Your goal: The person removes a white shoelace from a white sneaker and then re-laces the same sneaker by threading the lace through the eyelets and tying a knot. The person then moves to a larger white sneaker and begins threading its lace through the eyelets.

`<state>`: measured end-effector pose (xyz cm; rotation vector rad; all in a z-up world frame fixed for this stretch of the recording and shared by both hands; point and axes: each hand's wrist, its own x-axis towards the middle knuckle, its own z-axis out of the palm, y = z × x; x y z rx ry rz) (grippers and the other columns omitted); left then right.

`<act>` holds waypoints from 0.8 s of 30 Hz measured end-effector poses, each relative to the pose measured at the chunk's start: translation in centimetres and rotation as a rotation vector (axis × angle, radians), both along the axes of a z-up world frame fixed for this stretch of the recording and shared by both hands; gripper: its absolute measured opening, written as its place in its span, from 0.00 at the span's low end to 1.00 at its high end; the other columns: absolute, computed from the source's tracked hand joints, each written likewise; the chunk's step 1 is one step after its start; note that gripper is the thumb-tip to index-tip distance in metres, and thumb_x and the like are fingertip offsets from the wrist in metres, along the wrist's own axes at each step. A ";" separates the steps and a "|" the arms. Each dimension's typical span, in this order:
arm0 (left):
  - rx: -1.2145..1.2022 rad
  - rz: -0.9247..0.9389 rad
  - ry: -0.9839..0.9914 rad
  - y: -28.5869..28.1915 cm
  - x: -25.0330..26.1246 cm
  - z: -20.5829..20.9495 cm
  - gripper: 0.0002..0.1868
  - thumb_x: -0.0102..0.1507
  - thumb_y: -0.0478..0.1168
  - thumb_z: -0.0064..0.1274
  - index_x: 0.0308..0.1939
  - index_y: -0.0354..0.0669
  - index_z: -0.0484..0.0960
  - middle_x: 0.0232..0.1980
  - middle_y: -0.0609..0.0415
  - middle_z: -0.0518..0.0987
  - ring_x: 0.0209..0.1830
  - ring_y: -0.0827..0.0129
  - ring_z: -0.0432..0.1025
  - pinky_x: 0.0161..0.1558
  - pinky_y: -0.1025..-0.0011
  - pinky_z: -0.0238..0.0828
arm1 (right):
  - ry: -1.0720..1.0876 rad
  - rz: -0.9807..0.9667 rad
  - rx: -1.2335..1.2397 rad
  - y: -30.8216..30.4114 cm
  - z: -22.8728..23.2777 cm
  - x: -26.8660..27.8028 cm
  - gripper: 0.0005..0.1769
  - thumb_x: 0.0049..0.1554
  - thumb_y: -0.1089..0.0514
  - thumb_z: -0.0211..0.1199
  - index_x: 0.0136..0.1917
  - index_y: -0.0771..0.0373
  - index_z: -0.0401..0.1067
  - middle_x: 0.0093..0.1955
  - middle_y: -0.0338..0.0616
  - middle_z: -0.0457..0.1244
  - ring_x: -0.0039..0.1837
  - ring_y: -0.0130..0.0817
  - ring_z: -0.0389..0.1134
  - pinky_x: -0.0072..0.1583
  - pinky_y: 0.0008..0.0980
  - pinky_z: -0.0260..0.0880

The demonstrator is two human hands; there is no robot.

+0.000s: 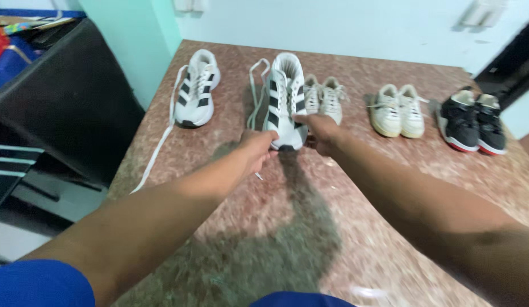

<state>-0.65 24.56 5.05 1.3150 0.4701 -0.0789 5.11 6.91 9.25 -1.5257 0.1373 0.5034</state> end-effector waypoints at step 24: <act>1.058 -0.503 0.138 -11.0 -8.9 -5.5 0.21 0.63 0.59 0.56 0.50 0.53 0.89 0.45 0.50 0.87 0.42 0.63 0.79 0.49 0.68 0.73 | -0.046 -0.143 -0.296 -19.6 -8.4 -11.8 0.29 0.52 0.56 0.73 0.64 0.63 0.67 0.41 0.48 0.68 0.34 0.33 0.63 0.32 0.34 0.57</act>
